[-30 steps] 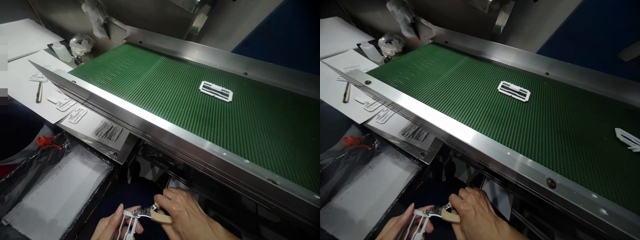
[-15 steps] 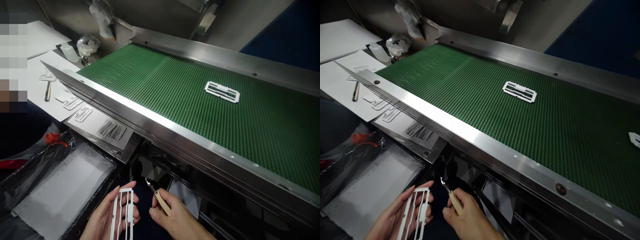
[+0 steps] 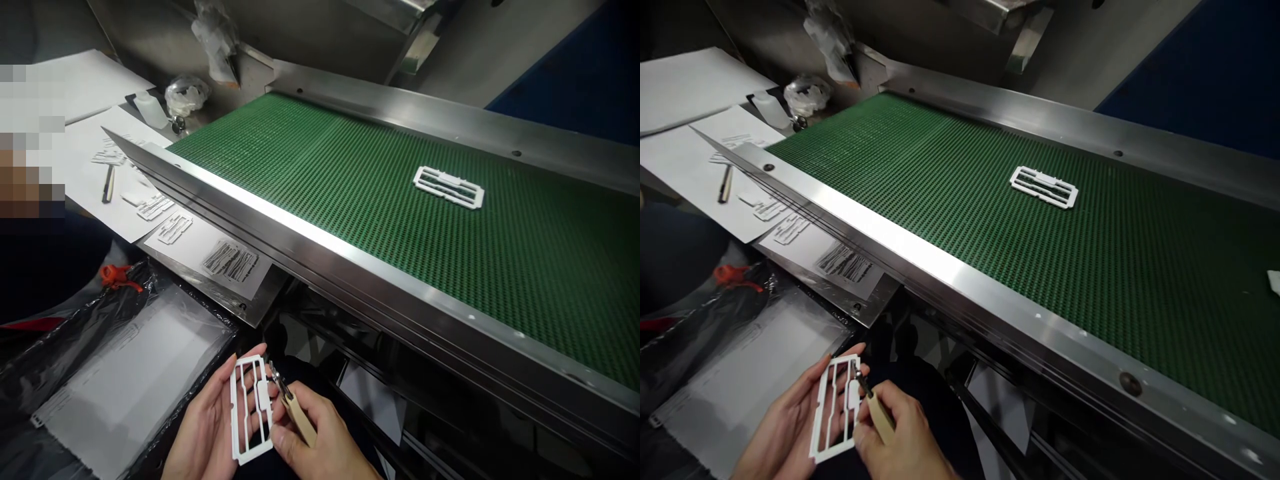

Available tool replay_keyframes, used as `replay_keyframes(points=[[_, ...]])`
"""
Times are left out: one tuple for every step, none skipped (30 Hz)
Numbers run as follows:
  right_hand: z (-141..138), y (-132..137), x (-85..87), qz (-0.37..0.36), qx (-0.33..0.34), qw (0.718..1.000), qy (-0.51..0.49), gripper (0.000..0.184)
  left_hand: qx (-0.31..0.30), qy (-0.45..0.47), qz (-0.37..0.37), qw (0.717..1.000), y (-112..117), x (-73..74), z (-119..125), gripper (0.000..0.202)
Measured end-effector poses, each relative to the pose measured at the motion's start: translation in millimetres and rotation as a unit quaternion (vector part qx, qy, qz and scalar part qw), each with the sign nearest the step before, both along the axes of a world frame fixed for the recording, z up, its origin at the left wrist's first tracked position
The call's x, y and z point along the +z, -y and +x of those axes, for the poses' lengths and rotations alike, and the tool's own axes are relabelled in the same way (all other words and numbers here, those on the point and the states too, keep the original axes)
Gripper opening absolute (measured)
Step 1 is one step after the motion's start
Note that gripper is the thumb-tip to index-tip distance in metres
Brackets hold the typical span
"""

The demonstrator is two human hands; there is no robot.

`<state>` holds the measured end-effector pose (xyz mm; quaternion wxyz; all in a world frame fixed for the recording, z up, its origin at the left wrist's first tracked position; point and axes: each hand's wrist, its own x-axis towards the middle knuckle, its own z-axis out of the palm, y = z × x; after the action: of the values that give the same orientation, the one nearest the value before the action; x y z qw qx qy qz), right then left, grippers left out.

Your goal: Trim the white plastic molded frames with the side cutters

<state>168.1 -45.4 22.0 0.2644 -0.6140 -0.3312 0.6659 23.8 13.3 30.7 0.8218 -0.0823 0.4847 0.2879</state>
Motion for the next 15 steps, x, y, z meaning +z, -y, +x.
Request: replay_keyframes(points=[[-0.9, 0.2, -1.2, -0.003, -0.011, 1.000, -0.005, 0.011, -0.001, 0.001, 0.001, 1.000, 0.0, -1.0, -0.6, 0.036], [-1.5, 0.1, -1.6, -0.006, -0.021, 1.000, -0.011, 0.012, -0.003, 0.002, 0.002, 1.000, 0.1, -2.2, -1.2, 0.036], [-1.5, -0.3, -1.4, -0.009, -0.029, 0.999, -0.017, 0.014, -0.006, 0.002, 0.004, 1.000, 0.2, -3.8, -1.8, 0.037], [-1.3, -1.0, -0.7, -0.012, -0.036, 0.999, -0.026, 0.017, -0.008, -0.001, 0.005, 1.000, 0.5, -5.5, -2.2, 0.037], [-0.7, -1.7, 0.1, -0.015, -0.043, 0.998, -0.038, 0.021, -0.011, -0.006, 0.004, 1.000, 0.7, -7.3, -2.3, 0.036], [0.1, -2.6, 0.8, -0.016, -0.052, 0.997, -0.057, 0.024, -0.013, -0.012, 0.002, 1.000, 1.0, -9.0, -2.3, 0.035], [1.1, -3.4, 1.1, -0.016, -0.063, 0.995, -0.082, 0.028, -0.015, -0.020, -0.001, 1.000, 1.3, -10.5, -2.0, 0.034], [2.1, -4.1, 1.0, -0.017, -0.076, 0.991, -0.110, 0.031, -0.016, -0.029, -0.004, 0.999, 1.5, -11.6, -1.5, 0.033], [3.1, -4.7, 0.7, -0.021, -0.090, 0.986, -0.138, 0.034, -0.015, -0.041, -0.007, 0.999, 1.7, -12.5, -1.0, 0.031], [4.0, -5.2, 0.4, -0.025, -0.101, 0.982, -0.159, 0.036, -0.013, -0.054, -0.009, 0.998, 1.8, -13.0, -0.3, 0.030], [4.6, -5.6, 0.3, -0.025, -0.108, 0.979, -0.171, 0.038, -0.010, -0.068, -0.013, 0.998, 1.9, -13.3, 0.4, 0.028], [5.1, -5.9, 0.8, -0.022, -0.109, 0.978, -0.174, 0.040, -0.006, -0.079, -0.019, 0.997, 2.1, -13.3, 1.2, 0.026], [5.3, -6.2, 1.9, -0.012, -0.105, 0.979, -0.172, 0.041, -0.001, -0.087, -0.026, 0.996, 2.2, -13.2, 1.9, 0.024], [5.3, -6.6, 3.5, 0.001, -0.095, 0.982, -0.165, 0.041, 0.004, -0.092, -0.034, 0.995, 2.5, -13.0, 2.6, 0.020], [5.0, -7.1, 5.6, 0.015, -0.080, 0.986, -0.149, 0.040, 0.009, -0.091, -0.041, 0.995, 2.9, -12.9, 3.2, 0.016]])
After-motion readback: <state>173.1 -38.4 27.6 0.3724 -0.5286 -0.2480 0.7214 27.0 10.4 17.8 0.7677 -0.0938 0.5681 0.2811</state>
